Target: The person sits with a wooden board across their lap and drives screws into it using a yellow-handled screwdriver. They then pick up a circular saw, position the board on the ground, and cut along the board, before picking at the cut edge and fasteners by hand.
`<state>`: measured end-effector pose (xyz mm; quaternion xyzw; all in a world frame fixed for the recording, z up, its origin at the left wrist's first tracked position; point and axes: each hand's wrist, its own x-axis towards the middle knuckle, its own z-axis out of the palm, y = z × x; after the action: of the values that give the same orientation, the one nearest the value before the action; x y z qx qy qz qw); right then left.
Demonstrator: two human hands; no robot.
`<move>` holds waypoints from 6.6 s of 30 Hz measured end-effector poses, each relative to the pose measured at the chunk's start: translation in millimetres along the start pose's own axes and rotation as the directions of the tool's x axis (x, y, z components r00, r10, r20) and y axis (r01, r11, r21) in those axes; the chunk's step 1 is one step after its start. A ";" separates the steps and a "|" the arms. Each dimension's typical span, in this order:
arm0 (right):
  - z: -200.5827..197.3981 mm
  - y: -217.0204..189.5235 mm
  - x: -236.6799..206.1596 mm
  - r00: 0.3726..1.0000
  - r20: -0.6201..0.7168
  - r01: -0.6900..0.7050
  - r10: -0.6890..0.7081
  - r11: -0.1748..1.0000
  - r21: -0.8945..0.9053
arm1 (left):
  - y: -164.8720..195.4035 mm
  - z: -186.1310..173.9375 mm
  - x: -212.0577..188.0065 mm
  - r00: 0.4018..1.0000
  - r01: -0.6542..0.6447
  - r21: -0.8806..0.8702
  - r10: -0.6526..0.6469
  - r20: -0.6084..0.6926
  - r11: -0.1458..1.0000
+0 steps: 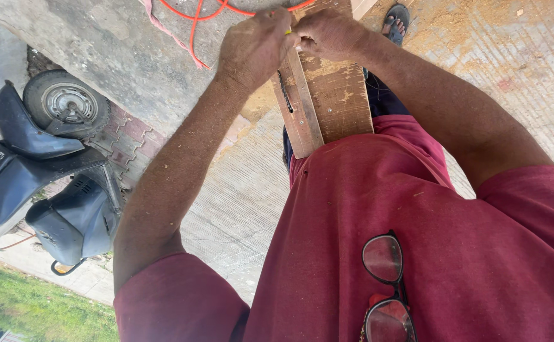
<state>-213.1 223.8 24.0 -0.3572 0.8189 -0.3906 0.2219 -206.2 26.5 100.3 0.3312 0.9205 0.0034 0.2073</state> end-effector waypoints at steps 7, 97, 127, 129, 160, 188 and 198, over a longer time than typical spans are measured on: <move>3.2 4.8 4.2 0.999 0.016 0.028 -0.027 0.997 -0.069 | -5.1 -7.4 -1.4 0.985 -0.123 0.132 0.137 -0.105 0.984; 74.9 -6.6 -151.4 0.636 0.657 -0.529 0.404 -0.392 0.753 | 32.5 60.8 -14.7 0.837 -0.071 -0.768 -0.381 -0.393 0.636; 78.1 -2.0 -153.5 0.658 0.649 -0.503 0.382 -0.417 0.757 | 22.8 19.1 -34.2 0.942 -0.072 -0.749 -0.203 -0.269 0.658; 78.8 -0.8 -153.9 0.661 0.643 -0.499 0.387 -0.413 0.761 | 23.5 21.4 -32.4 0.950 -0.014 -0.724 -0.217 -0.224 0.690; 81.2 -0.7 -159.0 0.653 0.649 -0.499 0.391 -0.423 0.756 | 24.8 42.7 -33.8 0.882 0.128 -0.606 -0.369 -0.292 0.785; 86.4 1.3 -158.5 0.666 0.605 -0.457 0.437 -0.402 0.794 | -8.5 -3.9 4.3 1.000 -0.018 0.124 0.017 0.007 0.992; 93.3 3.4 -159.3 0.645 0.610 -0.444 0.461 -0.424 0.789 | 1.7 -15.2 6.4 0.988 -0.156 0.214 0.157 0.016 0.964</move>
<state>-51.6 301.2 -20.9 0.3181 0.3056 -0.7167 0.5401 -215.5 33.8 112.0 0.4233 0.8866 -0.0794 0.1688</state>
